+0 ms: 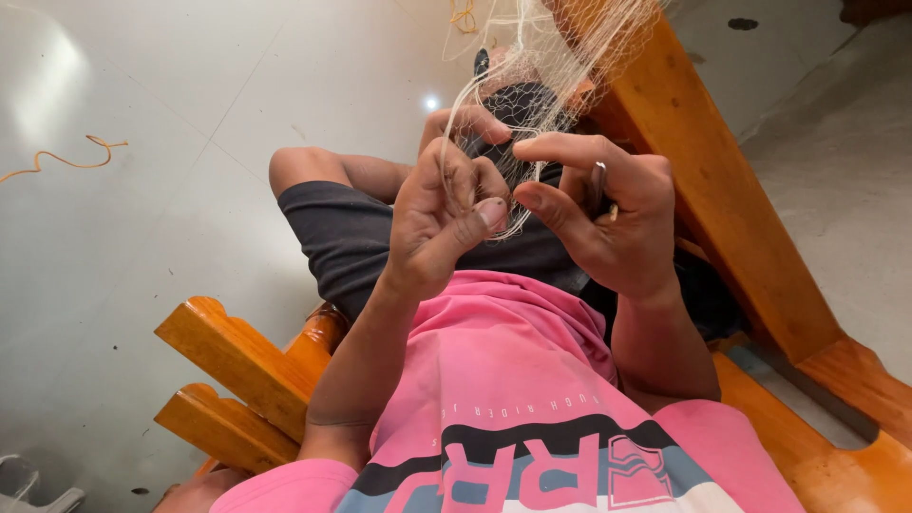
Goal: Weaving or repairing a fishing net using a netting needle and twine to create mesh knots.
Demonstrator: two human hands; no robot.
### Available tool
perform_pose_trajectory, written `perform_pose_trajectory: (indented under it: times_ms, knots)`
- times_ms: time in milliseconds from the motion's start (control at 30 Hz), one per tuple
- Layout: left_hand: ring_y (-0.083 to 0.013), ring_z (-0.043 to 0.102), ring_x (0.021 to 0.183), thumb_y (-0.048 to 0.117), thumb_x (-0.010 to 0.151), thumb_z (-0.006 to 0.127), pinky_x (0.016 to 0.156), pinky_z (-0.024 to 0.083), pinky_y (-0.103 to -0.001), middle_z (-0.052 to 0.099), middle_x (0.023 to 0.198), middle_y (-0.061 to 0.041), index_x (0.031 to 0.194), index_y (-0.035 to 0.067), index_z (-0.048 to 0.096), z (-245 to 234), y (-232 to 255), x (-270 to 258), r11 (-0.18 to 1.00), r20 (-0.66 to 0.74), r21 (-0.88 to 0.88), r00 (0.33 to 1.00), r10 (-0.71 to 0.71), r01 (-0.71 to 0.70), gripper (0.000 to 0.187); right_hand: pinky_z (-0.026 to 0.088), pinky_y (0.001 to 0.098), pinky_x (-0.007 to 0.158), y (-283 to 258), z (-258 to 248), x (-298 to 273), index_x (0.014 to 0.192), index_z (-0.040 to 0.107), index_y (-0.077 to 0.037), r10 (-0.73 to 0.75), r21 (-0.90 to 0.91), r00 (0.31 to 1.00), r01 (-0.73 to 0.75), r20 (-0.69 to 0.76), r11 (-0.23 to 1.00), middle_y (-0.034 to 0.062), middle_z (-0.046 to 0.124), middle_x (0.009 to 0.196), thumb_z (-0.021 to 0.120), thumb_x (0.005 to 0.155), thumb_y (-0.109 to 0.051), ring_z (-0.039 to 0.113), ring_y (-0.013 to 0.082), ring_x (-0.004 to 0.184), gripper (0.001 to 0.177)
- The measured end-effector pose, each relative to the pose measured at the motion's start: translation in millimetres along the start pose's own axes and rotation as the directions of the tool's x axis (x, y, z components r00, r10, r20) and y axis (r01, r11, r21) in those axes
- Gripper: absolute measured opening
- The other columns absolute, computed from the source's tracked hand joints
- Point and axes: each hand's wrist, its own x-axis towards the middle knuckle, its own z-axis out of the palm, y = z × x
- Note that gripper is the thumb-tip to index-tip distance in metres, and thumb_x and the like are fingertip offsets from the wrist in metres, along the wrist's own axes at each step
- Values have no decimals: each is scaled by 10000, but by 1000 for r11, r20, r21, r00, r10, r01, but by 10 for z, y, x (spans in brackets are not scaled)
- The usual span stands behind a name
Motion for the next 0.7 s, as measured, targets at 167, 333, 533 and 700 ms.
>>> perform_pose_trajectory:
  times_ms: [167,333,533,700]
  knots:
    - [-141,444,663,16,916,534,635,432,-248,369,1229,-110,861,136,338,-2,-25,-15,999,16,24,1000,22,-22,237,259,212,484,-7,8,3,1148,587,-34,3,-68,999,-6,-33,998,2,407,583,696,924,-168,283,73,496,283]
    - [-152,484,704,9,929,544,662,454,-252,398,1241,-94,890,146,355,-20,-57,-20,999,10,-24,999,46,-46,236,227,201,471,-6,51,4,1056,494,-48,-18,-56,993,12,-112,998,26,387,578,725,914,-103,301,72,465,276]
    - [-142,464,697,-5,929,534,693,464,-255,409,1258,-149,893,141,360,-26,-70,-18,998,32,-47,999,37,-35,230,246,218,463,-87,-23,78,1054,648,-10,147,-77,983,-140,107,987,-10,420,564,613,960,-63,287,66,489,113]
    - [-143,445,691,-27,919,518,687,422,-257,392,1244,-121,867,140,313,-22,-102,-41,1000,47,-14,999,4,-3,269,291,180,453,5,-36,60,934,627,-5,247,157,959,-268,141,951,-8,526,628,632,933,-130,344,39,502,126]
